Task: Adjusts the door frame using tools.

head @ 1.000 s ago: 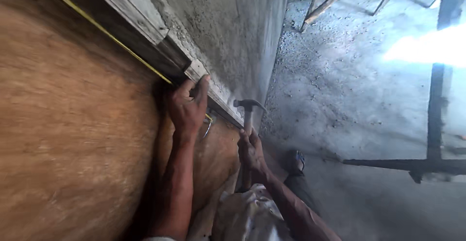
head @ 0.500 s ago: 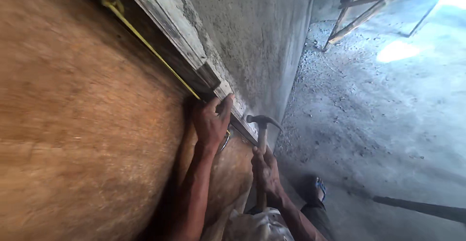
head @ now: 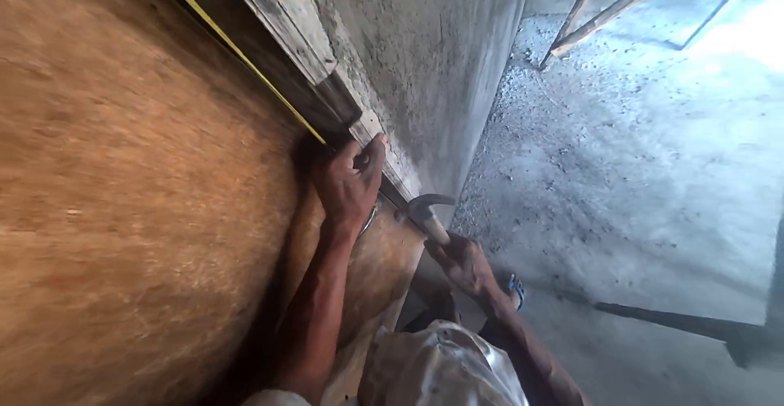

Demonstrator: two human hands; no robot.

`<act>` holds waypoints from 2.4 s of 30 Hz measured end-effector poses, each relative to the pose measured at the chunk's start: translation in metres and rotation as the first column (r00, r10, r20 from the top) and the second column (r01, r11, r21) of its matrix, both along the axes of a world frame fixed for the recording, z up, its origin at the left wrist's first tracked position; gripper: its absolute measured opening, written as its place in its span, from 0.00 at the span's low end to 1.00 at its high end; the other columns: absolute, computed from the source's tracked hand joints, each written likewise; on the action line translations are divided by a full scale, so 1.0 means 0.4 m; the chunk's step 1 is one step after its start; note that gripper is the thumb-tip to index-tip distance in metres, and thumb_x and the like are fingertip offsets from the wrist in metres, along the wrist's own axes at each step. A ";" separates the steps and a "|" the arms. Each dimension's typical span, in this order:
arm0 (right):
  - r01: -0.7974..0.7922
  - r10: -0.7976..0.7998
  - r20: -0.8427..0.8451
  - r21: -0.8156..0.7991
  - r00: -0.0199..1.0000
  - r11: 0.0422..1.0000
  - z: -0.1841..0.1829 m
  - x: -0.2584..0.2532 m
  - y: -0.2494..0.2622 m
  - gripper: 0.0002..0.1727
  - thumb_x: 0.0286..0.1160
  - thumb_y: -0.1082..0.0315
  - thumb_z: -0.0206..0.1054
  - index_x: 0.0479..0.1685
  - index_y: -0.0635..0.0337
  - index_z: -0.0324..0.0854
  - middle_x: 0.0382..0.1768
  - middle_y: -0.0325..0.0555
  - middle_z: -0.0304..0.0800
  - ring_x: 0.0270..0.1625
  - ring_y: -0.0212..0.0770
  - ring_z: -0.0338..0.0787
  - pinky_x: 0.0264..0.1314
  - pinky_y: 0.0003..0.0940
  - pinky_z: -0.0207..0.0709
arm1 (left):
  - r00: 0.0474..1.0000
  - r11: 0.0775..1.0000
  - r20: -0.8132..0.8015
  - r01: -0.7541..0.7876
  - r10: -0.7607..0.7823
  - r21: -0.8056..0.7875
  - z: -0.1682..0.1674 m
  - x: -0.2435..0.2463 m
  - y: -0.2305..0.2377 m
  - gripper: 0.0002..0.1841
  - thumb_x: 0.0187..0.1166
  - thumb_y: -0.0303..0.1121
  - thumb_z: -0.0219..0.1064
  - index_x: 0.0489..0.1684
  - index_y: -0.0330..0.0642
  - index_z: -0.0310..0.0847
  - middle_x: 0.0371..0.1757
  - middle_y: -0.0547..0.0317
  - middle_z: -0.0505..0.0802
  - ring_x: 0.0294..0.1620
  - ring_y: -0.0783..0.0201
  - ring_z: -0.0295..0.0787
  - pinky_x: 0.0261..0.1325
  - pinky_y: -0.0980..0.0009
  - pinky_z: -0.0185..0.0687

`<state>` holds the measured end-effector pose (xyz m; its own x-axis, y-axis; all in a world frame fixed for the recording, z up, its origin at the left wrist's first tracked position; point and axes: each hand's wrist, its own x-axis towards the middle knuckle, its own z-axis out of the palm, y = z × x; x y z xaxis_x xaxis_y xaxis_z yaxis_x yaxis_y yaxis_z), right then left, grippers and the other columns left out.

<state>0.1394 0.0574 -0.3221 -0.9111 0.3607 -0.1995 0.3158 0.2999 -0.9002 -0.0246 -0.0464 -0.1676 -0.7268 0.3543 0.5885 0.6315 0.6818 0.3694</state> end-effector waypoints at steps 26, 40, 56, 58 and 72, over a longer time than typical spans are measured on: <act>-0.512 0.464 0.236 0.544 0.854 0.665 0.109 -0.168 0.105 0.24 0.84 0.42 0.56 0.47 0.55 0.82 0.33 0.54 0.89 0.41 0.58 0.92 0.42 0.59 0.78 | 0.985 0.995 0.158 -0.083 0.072 0.061 0.058 0.059 0.028 0.24 0.80 0.45 0.74 0.22 0.31 0.83 0.17 0.55 0.80 0.17 0.69 0.71 0.25 0.73 0.70; -0.456 0.418 0.187 0.444 0.889 0.771 0.099 -0.153 0.052 0.25 0.85 0.44 0.54 0.52 0.57 0.83 0.38 0.57 0.91 0.45 0.61 0.93 0.44 0.62 0.80 | 0.997 0.998 0.032 -0.064 0.063 0.023 -0.002 0.006 0.013 0.24 0.80 0.54 0.70 0.17 0.47 0.81 0.14 0.66 0.80 0.13 0.72 0.71 0.19 0.70 0.66; -0.694 0.671 0.178 0.140 0.719 0.706 0.076 -0.141 0.040 0.15 0.69 0.56 0.76 0.38 0.60 0.88 0.35 0.53 0.89 0.40 0.55 0.88 0.41 0.59 0.78 | 0.996 0.989 0.046 -0.066 0.073 -0.134 -0.054 0.016 0.006 0.24 0.81 0.54 0.70 0.30 0.38 0.86 0.21 0.58 0.84 0.19 0.67 0.78 0.28 0.65 0.77; -0.729 0.668 0.316 0.140 0.674 0.670 0.009 -0.105 0.019 0.16 0.71 0.56 0.74 0.44 0.61 0.88 0.43 0.58 0.90 0.51 0.61 0.89 0.50 0.65 0.78 | 0.996 0.990 0.054 -0.066 0.073 -0.126 -0.059 0.008 0.007 0.23 0.81 0.54 0.71 0.31 0.38 0.87 0.22 0.58 0.86 0.20 0.69 0.80 0.31 0.66 0.79; -0.179 0.266 0.489 -0.218 0.831 0.959 -0.304 -0.111 0.066 0.24 0.90 0.62 0.54 0.81 0.57 0.71 0.61 0.64 0.88 0.59 0.62 0.91 0.62 0.62 0.81 | 0.978 0.968 0.135 -0.125 0.157 -0.219 -0.160 0.022 0.010 0.24 0.79 0.55 0.72 0.28 0.39 0.86 0.18 0.62 0.80 0.16 0.71 0.71 0.26 0.67 0.72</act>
<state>0.0951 0.0839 -0.4439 -0.7162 0.0845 -0.6928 0.6833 0.2874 -0.6713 -0.0160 -0.0424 -0.2316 -0.8526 0.3448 0.3928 0.4714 0.8318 0.2932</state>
